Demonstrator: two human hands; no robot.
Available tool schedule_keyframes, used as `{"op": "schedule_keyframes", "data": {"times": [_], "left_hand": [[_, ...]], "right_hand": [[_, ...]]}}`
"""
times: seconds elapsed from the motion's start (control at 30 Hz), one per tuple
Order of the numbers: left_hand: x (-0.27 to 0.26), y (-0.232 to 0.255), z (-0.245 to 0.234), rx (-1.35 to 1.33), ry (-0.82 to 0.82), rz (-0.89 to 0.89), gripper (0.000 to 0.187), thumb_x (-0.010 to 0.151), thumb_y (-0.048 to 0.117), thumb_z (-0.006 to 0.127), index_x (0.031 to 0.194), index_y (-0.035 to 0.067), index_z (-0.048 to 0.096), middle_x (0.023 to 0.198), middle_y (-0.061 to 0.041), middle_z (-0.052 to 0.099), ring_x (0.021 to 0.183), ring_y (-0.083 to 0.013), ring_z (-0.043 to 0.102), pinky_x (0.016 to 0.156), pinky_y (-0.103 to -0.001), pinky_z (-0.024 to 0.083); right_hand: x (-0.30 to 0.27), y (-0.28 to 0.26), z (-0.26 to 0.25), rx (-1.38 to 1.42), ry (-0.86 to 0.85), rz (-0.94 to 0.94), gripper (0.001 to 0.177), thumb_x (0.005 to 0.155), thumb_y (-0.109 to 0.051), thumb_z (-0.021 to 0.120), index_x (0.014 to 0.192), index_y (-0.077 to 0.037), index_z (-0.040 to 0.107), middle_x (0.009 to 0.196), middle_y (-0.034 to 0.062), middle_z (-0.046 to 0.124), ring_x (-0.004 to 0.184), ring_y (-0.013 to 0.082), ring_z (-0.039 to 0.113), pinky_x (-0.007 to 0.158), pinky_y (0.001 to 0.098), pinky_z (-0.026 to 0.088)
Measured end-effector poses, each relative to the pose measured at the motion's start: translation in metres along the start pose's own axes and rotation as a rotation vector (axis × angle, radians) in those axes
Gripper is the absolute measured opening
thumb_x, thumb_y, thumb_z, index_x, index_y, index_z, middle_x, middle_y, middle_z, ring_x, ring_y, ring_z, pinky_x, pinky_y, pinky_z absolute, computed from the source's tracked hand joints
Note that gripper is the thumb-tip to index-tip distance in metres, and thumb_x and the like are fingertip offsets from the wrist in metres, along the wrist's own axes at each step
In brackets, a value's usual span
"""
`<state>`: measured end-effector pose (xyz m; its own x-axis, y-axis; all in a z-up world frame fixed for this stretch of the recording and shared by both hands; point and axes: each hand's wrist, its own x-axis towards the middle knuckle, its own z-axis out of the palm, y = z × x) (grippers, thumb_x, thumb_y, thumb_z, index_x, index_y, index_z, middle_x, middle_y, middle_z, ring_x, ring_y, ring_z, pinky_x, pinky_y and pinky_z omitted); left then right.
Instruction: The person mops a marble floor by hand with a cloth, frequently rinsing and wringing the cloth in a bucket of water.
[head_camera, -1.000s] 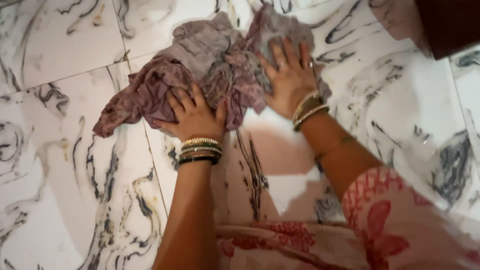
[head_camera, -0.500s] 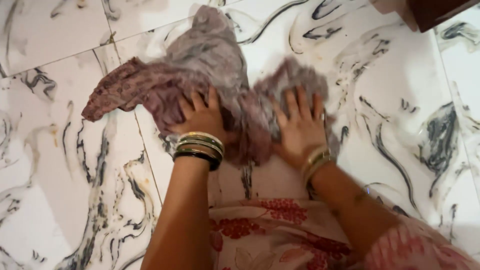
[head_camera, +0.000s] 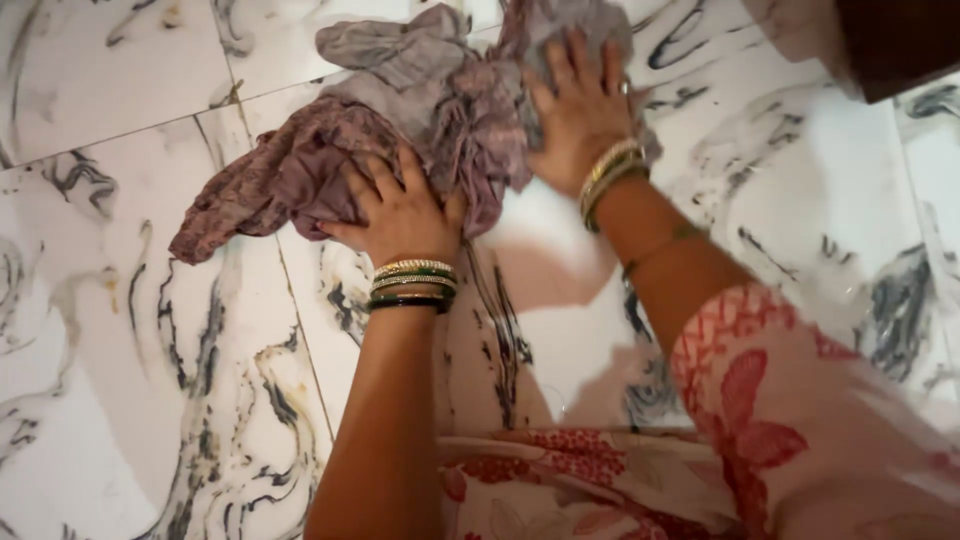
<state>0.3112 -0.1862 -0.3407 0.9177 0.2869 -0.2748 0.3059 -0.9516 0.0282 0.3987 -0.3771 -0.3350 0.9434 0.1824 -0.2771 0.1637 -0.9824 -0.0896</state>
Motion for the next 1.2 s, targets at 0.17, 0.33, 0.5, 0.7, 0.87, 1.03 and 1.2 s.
{"op": "schedule_keyframes", "data": {"times": [0.17,0.33,0.5,0.7,0.87,1.03,1.2], "left_hand": [[-0.037,0.006,-0.030,0.049,-0.317,0.118,0.101,0.088,0.063,0.062,0.162,0.019,0.009,0.170,-0.012,0.006,0.155,-0.0374,0.007,0.108,-0.084,0.011],[-0.080,0.017,-0.070,0.062,-0.517,0.262,0.108,0.086,0.061,0.071,0.162,0.016,0.009,0.170,-0.013,0.005,0.156,-0.0375,0.010,0.112,-0.076,0.023],[-0.065,0.006,-0.061,-0.264,-0.081,0.160,0.063,0.092,0.052,0.063,0.147,0.024,0.051,0.155,-0.014,0.042,0.144,-0.0371,0.040,0.111,-0.064,0.039],[-0.009,0.007,-0.015,-0.472,0.368,0.128,0.050,0.095,0.046,0.058,0.141,0.026,0.062,0.157,-0.016,0.041,0.147,-0.0367,0.034,0.112,-0.071,0.022],[0.017,-0.002,0.002,-0.600,0.417,0.147,0.062,0.099,0.046,0.054,0.150,0.012,0.053,0.160,-0.018,0.040,0.150,-0.0366,0.031,0.113,-0.071,0.017],[0.012,-0.018,-0.005,-0.637,0.552,0.180,0.046,0.103,0.037,0.057,0.141,0.010,0.059,0.156,-0.015,0.049,0.142,-0.0365,0.045,0.121,-0.057,0.036],[-0.003,-0.024,-0.019,-0.473,0.635,0.091,0.041,0.094,0.033,0.063,0.131,0.015,0.066,0.149,-0.012,0.053,0.138,-0.0383,0.044,0.116,-0.058,0.035]], "right_hand": [[-0.122,0.013,0.048,-0.023,0.212,-0.166,0.087,0.083,-0.061,0.065,0.150,-0.008,0.047,0.163,0.0243,0.030,0.156,0.0388,0.015,0.123,0.0617,0.005],[-0.249,0.011,0.064,-0.004,0.218,-0.082,0.083,0.075,-0.064,0.066,0.135,-0.008,0.052,0.157,0.0205,0.037,0.152,0.0358,0.025,0.125,0.0591,0.011],[-0.244,0.003,0.045,0.495,0.378,0.058,0.090,0.075,-0.067,0.064,0.143,-0.009,0.047,0.153,0.0126,0.046,0.142,0.0320,0.042,0.125,0.0619,0.023],[-0.111,-0.075,0.027,0.006,-0.119,-0.111,0.098,0.070,-0.067,0.067,0.158,-0.039,0.031,0.171,0.0139,0.002,0.147,0.0585,0.006,0.105,0.0812,0.000],[0.027,-0.092,0.020,-0.065,0.298,-0.314,0.080,0.084,-0.036,0.063,0.159,-0.042,0.034,0.170,0.0128,0.014,0.149,0.0538,0.013,0.110,0.0792,0.002],[0.035,-0.099,0.012,-0.031,0.207,-0.317,0.082,0.075,-0.040,0.065,0.155,-0.036,0.044,0.164,0.0124,0.028,0.149,0.0483,0.017,0.113,0.0748,-0.003],[-0.091,-0.093,0.030,-0.057,-0.004,-0.349,0.078,0.079,-0.057,0.064,0.147,-0.023,0.051,0.160,0.0127,0.035,0.149,0.0463,0.015,0.114,0.0733,-0.003]]}}
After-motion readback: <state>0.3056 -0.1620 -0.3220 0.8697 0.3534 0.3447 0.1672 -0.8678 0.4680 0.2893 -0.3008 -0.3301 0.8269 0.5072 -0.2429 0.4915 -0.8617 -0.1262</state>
